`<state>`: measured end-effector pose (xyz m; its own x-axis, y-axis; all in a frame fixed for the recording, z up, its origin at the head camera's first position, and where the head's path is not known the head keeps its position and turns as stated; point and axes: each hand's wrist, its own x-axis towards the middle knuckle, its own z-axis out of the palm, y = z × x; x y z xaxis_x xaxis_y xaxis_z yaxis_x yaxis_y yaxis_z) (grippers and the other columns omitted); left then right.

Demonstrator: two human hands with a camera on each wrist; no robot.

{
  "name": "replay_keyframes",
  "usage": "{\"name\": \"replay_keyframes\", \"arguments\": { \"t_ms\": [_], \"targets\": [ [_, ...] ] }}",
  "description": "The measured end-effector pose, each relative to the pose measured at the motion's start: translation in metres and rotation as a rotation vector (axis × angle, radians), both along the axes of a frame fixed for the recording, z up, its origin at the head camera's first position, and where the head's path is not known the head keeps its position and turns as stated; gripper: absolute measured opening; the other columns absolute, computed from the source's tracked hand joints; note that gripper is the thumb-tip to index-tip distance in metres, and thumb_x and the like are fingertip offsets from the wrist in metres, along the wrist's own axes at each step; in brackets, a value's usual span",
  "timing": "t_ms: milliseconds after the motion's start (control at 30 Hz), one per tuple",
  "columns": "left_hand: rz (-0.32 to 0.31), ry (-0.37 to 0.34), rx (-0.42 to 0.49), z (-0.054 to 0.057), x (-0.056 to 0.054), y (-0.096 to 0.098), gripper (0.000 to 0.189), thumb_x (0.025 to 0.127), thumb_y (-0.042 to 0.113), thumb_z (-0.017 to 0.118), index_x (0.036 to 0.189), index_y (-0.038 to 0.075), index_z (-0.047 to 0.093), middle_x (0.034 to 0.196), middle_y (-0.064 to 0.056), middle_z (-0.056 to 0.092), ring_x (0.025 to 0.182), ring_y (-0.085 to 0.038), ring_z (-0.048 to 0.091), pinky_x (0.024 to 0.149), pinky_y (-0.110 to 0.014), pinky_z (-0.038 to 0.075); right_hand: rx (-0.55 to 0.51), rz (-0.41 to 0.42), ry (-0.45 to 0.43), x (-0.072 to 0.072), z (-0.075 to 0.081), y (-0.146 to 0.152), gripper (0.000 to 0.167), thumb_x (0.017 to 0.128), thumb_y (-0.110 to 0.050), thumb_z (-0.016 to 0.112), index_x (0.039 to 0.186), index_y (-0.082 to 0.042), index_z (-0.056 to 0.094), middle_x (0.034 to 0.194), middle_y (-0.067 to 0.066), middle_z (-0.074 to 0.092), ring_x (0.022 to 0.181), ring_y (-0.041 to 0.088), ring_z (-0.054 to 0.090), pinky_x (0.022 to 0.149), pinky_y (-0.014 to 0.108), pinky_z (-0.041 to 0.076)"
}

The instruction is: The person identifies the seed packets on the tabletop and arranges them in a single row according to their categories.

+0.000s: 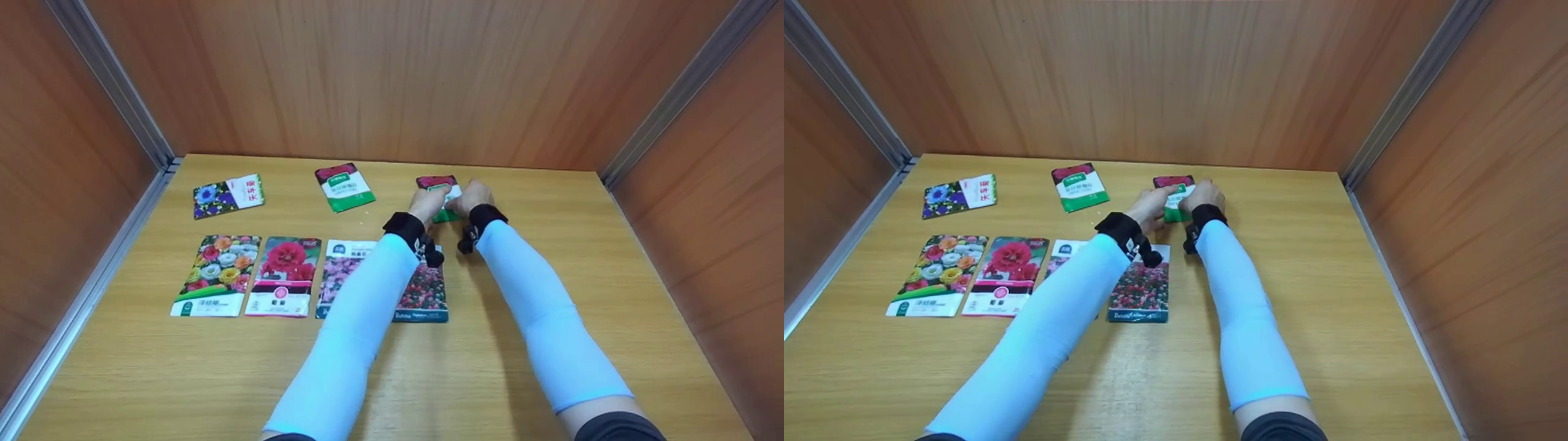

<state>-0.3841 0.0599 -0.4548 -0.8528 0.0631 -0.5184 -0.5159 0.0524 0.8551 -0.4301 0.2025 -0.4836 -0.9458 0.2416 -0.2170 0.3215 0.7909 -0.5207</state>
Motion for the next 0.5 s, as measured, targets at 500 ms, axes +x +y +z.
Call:
{"name": "replay_keyframes", "arguments": {
  "t_ms": [500],
  "targets": [
    [0.019,0.135,-0.168,-0.006,0.003,-0.007,0.07,0.099,0.035,0.073,0.154,0.001,0.045,0.149,-0.012,0.055,0.131,-0.023,0.052,0.117,-0.037,0.042,-0.439,0.075,0.044,0.018,0.018,-0.008,0.058,0.099,-0.01,0.068,0.154,-0.001,0.05,0.146,0.019,0.058,0.127,0.028,0.055,0.11,0.041,0.048]
  ]
}}
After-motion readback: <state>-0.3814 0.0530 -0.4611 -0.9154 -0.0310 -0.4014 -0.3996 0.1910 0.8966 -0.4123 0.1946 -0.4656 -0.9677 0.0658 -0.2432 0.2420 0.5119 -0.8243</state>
